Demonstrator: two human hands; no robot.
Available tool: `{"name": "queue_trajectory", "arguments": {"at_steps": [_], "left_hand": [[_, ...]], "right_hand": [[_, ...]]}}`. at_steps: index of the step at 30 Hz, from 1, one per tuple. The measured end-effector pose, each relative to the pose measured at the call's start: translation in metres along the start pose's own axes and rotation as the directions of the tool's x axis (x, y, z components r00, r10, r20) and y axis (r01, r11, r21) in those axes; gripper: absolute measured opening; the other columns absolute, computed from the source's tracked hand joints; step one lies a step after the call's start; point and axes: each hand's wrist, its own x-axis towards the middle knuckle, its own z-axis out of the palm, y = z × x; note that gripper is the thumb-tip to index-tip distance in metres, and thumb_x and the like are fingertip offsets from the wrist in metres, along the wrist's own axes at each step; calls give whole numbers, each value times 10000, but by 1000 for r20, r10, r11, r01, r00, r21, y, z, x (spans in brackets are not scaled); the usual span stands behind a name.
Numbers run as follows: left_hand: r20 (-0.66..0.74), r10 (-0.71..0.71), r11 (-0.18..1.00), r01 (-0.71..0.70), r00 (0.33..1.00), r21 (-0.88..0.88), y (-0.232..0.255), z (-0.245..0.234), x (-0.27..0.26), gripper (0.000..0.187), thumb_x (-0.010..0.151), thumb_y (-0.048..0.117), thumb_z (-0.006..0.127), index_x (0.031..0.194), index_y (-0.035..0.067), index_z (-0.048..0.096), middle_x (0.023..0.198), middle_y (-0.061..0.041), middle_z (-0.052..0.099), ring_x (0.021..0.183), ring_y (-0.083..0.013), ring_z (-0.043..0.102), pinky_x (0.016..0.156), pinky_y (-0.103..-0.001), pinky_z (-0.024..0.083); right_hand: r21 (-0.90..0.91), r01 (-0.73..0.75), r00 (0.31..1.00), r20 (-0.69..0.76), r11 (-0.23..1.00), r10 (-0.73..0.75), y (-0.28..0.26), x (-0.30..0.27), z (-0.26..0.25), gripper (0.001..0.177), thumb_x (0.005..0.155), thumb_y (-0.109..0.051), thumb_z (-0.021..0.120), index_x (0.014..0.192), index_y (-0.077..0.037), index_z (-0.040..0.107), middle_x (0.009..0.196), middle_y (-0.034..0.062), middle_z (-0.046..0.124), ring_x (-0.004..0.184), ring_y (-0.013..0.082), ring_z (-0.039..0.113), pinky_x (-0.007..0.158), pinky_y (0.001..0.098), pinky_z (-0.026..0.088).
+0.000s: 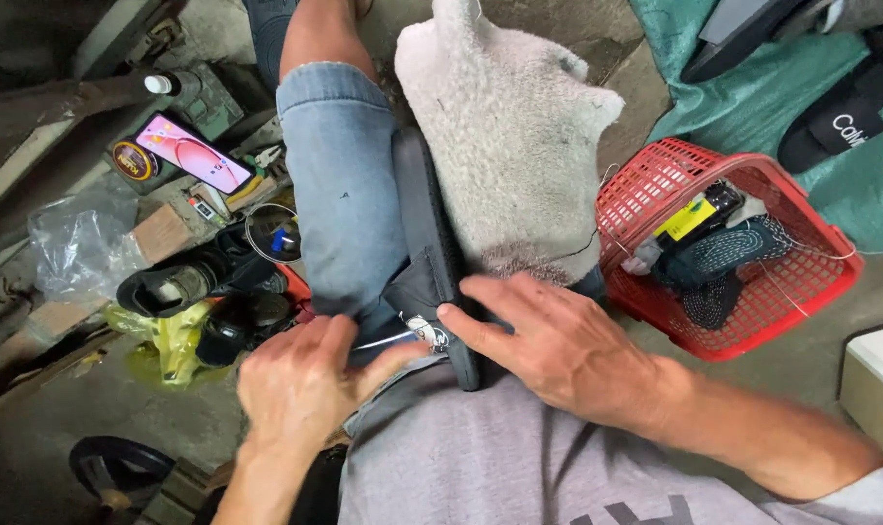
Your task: Hand-sewing a black sandal to repair its structure
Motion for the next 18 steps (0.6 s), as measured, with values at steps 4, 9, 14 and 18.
{"name": "queue_trajectory", "arguments": {"at_steps": [4,9,14,18], "left_hand": [[139,-221,975,220,965,27,-56,8,-69,698,759,888,533,654,201,598,444,39,448,423,-184,498,370,-379,341],[2,-107,981,105,994,-161,-38,10,-60,646,875,751,499,611,161,489,487,60,402,418,-118,394,395,-313,244],[24,-78,902,80,997,-424,-17,15,-31,553,906,660,528,717,140,522,598,26,519,492,-143,511,470,-328,386],[364,-151,517,387,919,-763,-12,15,-24,394,908,460,666,738,120,561,643,39,426,602,-97,363,533,-274,329]], "right_hand": [[147,-152,986,-42,977,160,1,-3,7,530,1006,-144,639,1493,-31,461,1407,180,541,1111,295,694,942,396,560],[270,-171,978,-68,948,196,-3,-22,29,395,969,-43,597,1346,51,530,1010,158,642,855,308,633,822,428,531],[257,-103,991,-53,961,120,-10,-67,35,325,953,-28,626,1252,97,598,925,149,634,755,309,593,683,417,528],[314,-244,970,93,917,226,-6,-95,24,348,955,-104,600,1284,7,618,1017,109,702,837,281,639,747,414,535]]}}
